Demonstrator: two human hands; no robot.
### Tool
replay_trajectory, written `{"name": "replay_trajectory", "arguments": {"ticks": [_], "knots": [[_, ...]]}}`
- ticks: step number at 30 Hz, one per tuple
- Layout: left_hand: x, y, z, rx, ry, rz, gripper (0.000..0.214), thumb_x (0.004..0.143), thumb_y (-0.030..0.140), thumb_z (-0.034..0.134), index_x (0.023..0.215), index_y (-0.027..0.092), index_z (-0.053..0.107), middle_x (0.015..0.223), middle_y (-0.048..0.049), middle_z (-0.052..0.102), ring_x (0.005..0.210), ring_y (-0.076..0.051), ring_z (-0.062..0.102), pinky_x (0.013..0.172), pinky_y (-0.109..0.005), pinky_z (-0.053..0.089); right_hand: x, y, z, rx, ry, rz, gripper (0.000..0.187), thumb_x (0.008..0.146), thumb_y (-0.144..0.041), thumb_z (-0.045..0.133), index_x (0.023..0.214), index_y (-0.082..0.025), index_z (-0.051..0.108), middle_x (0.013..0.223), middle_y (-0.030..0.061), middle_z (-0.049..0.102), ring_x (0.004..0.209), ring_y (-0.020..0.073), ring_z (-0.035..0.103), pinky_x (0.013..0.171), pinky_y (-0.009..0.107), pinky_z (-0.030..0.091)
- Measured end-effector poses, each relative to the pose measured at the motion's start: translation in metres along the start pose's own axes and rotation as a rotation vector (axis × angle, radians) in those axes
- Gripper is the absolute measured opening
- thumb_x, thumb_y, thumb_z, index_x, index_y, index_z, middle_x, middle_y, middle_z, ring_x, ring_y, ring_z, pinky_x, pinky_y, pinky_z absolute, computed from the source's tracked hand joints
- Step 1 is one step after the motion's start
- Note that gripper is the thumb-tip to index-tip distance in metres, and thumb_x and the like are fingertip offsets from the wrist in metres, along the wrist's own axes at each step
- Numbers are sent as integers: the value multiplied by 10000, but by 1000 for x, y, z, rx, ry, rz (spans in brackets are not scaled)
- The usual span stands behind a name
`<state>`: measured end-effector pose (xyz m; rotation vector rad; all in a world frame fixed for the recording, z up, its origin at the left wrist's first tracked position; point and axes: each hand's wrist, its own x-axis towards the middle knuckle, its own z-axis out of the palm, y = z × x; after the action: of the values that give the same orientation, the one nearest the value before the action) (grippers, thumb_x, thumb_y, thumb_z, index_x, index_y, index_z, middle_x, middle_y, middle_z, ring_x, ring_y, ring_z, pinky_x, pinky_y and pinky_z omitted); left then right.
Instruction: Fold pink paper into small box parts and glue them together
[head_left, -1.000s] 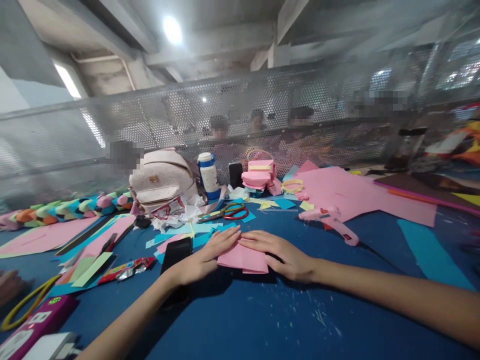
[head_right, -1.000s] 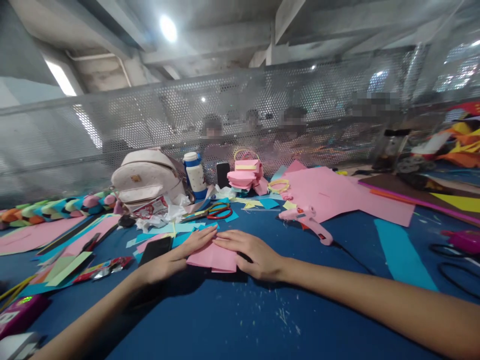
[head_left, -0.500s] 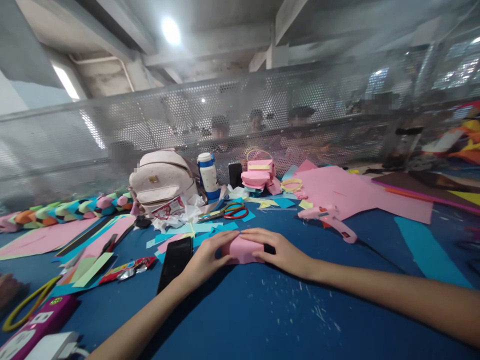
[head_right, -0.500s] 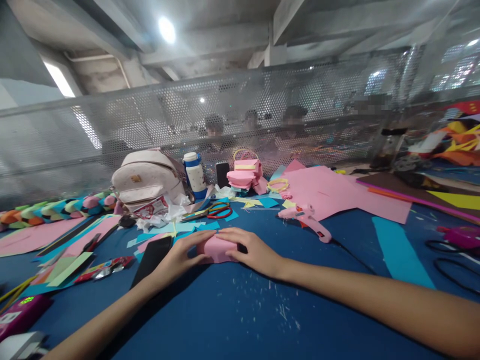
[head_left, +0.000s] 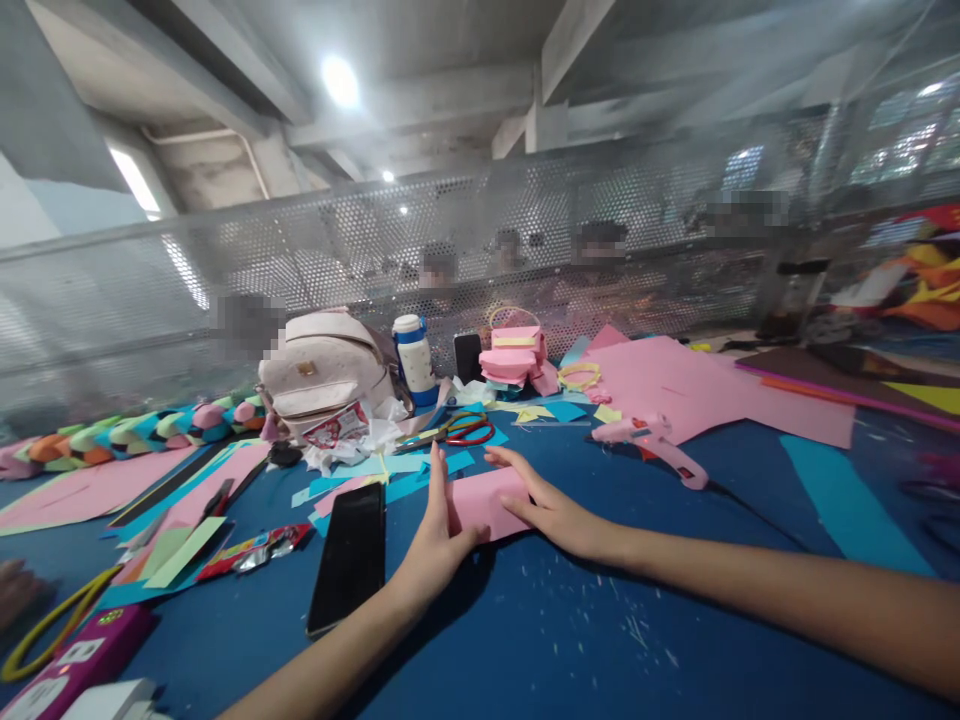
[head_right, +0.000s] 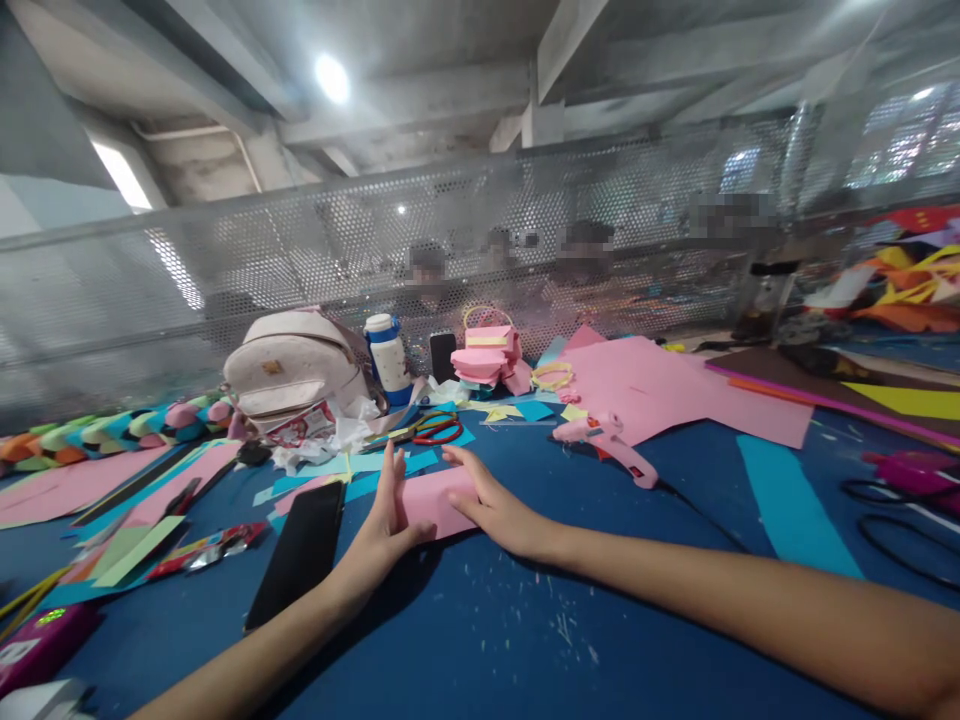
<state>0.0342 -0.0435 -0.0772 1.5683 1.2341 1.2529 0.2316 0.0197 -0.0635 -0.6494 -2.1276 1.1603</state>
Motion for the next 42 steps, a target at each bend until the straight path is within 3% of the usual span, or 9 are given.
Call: {"name": "replay_trajectory", "arguments": {"ticks": [6,10,17,21,24,28,34,39,42], "knots": [[-3,5,0,-163,-11,1,1075,773,212,703,1535,329,-46,1639,-28,-12,1493,-244,-72,1207,-423,34,2,5,1,56,-10,-1,700,945,-458,485,1499,-207,137,1579,136,197,1470,216,161,1193,455,113],[-1,13,-5,-392,-41,-11,1093,764,205,729,1527,368,-36,1639,-29,15,1498,-270,34,1185,-432,196,2,2,-3,174,66,19,663,923,-484,524,1465,-222,246,1508,134,352,1420,253,288,1167,460,198],[1,25,-9,-684,-89,-55,693,788,266,750,1418,297,462,1508,-76,431,1413,-268,349,1156,-372,283,3,0,-9,583,220,197,443,910,-430,572,1307,-259,473,1409,76,500,1276,265,481,1062,431,371],[-5,26,-6,-703,-174,-130,630,772,263,773,1358,285,542,1441,-88,514,1313,-287,483,1045,-352,421,4,1,-8,663,183,200,361,936,-409,549,1260,-252,524,1351,64,552,1227,240,520,1012,375,408],[-9,27,-3,-706,-236,-184,699,757,277,788,1391,317,495,1425,-98,524,1246,-298,544,972,-365,469,3,-1,-5,624,140,156,328,946,-397,534,1230,-235,558,1333,68,560,1201,241,533,991,370,419],[-12,30,2,-712,-266,-124,833,667,288,858,1402,352,469,1497,-82,437,1344,-311,438,1054,-387,394,2,-6,1,628,61,88,347,964,-398,502,1262,-225,543,1323,87,564,1229,259,520,1026,415,403],[-17,30,3,-672,-244,-102,994,546,326,921,1415,376,441,1557,-59,338,1418,-305,320,1120,-385,306,-3,-9,5,492,-9,41,452,999,-450,436,1409,-259,411,1500,78,406,1400,230,348,1160,429,256],[-21,28,4,-788,-299,-208,1134,568,324,913,1505,315,273,1389,-127,539,1250,-311,526,1087,-434,336,-9,-13,6,184,-23,31,544,1012,-498,365,1500,-280,263,1597,46,217,1468,219,180,1201,459,140],[-22,29,2,-889,-293,-214,1077,614,330,888,1505,287,284,1349,-127,572,1216,-287,554,1095,-425,331,-12,-18,3,-58,10,-94,512,1021,-472,349,1497,-293,291,1602,28,202,1477,215,136,1207,463,91]]}}
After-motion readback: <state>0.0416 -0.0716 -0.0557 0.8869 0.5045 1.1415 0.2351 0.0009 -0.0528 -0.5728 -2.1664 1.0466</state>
